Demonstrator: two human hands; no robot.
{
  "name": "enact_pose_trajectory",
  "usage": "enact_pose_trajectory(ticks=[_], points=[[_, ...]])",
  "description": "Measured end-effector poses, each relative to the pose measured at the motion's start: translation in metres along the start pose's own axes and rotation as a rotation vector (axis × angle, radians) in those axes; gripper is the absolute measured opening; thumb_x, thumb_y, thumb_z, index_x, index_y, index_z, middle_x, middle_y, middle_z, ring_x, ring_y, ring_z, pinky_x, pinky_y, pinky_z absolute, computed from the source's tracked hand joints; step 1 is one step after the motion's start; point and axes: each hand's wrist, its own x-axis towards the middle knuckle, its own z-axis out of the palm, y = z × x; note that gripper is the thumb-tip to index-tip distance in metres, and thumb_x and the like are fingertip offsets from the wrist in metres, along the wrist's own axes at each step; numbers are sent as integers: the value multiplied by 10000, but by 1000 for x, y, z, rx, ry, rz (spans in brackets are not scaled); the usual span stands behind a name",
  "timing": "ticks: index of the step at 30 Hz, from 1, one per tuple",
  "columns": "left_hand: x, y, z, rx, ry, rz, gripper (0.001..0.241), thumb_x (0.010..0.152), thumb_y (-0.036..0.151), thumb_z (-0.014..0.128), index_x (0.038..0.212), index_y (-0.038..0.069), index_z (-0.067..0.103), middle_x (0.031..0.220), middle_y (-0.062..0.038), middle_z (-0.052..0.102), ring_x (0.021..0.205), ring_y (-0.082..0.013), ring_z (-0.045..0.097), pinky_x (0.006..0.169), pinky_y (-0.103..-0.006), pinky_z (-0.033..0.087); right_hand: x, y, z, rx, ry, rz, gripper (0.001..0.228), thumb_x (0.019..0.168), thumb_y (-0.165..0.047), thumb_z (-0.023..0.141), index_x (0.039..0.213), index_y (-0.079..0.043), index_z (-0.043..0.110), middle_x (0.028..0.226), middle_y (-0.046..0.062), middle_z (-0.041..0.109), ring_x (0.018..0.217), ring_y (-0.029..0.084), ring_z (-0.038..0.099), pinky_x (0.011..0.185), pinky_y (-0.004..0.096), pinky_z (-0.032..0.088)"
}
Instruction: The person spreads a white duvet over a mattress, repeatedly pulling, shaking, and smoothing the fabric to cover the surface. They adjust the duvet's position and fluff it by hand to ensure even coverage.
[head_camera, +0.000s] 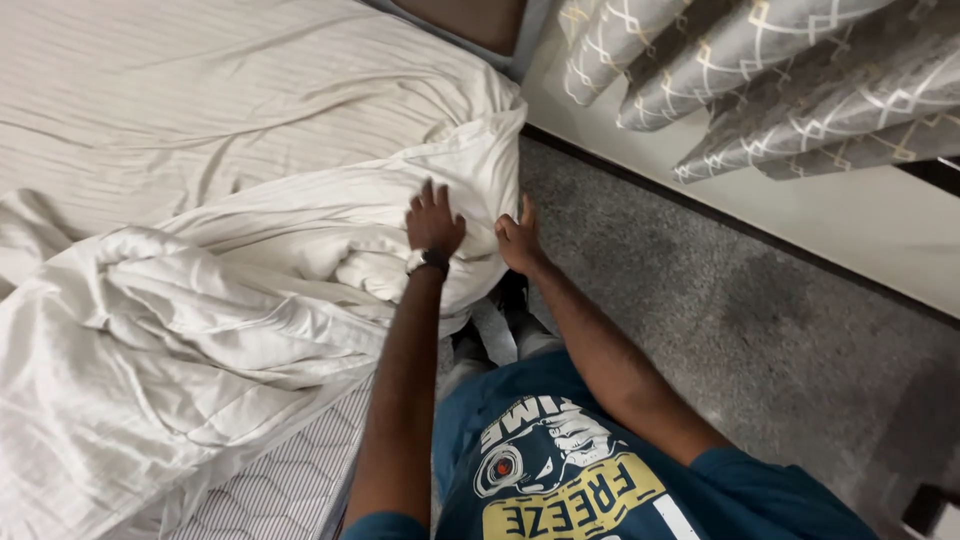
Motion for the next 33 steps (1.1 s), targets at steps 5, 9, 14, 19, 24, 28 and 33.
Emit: enact_pose_trajectory(ticks=[5, 9, 14, 19, 24, 28, 33], points=[[24, -9, 36, 70, -205, -170, 1018, 795, 505, 791, 1607, 185, 268, 1670, -222, 199, 1409, -432, 426, 1100, -523, 425, 7, 56, 13, 190, -195, 64, 281, 1133, -275, 347, 1028, -73, 511, 962, 218, 554, 966, 444, 575, 849, 534, 446], [24, -19, 58, -8, -329, -248, 1114, 796, 372, 837, 1648, 218, 137, 1524, -212, 431, 1265, -455, 570, 1007, -521, 533, 10, 69, 8, 114, -310, 119, 352, 1143, -408, 316, 1099, -131, 529, 879, 172, 603, 842, 405, 638, 707, 516, 483], [27, -46, 119, 132, -343, -70, 714, 856, 367, 705, 1465, 269, 346, 1290, -50, 656, 1248, -382, 556, 913, -479, 523, 18, 67, 11, 41, -360, 122, 309, 1125, -410, 354, 1114, -167, 545, 913, 175, 635, 886, 412, 669, 721, 511, 506], [4, -35, 72, 163, -159, 79, 318, 864, 388, 645, 1141, 237, 610, 1186, 16, 677, 1183, -296, 569, 918, -459, 500, 21, 54, -6, 4, -382, 189, 277, 1094, -415, 424, 1122, -186, 577, 1045, 143, 677, 1008, 380, 677, 821, 515, 528], [-4, -16, 33, 83, -229, 146, 346, 852, 378, 598, 1168, 256, 669, 1061, 26, 731, 1096, -259, 664, 972, -454, 481, 61, 34, -38, -212, -112, 149, 456, 1004, -269, 666, 1361, -97, 441, 1409, 203, 472, 1265, 416, 578, 884, 603, 569], [-4, 5, 27, 91, -202, 180, 307, 809, 329, 564, 1075, 275, 706, 951, 13, 755, 996, -265, 711, 928, -450, 486, 81, -13, -57, -229, -205, -8, 749, 934, -81, 662, 1596, -108, 314, 1666, 239, 225, 1511, 456, 299, 1161, 637, 392], [-16, 13, 3, 52, -206, 216, 256, 780, 319, 573, 974, 257, 727, 875, -6, 758, 948, -268, 735, 897, -423, 506, 112, 7, -32, -617, -513, -259, 526, 902, -140, 675, 1405, -281, 609, 1715, 44, 268, 1575, 328, 246, 1203, 627, 309]])
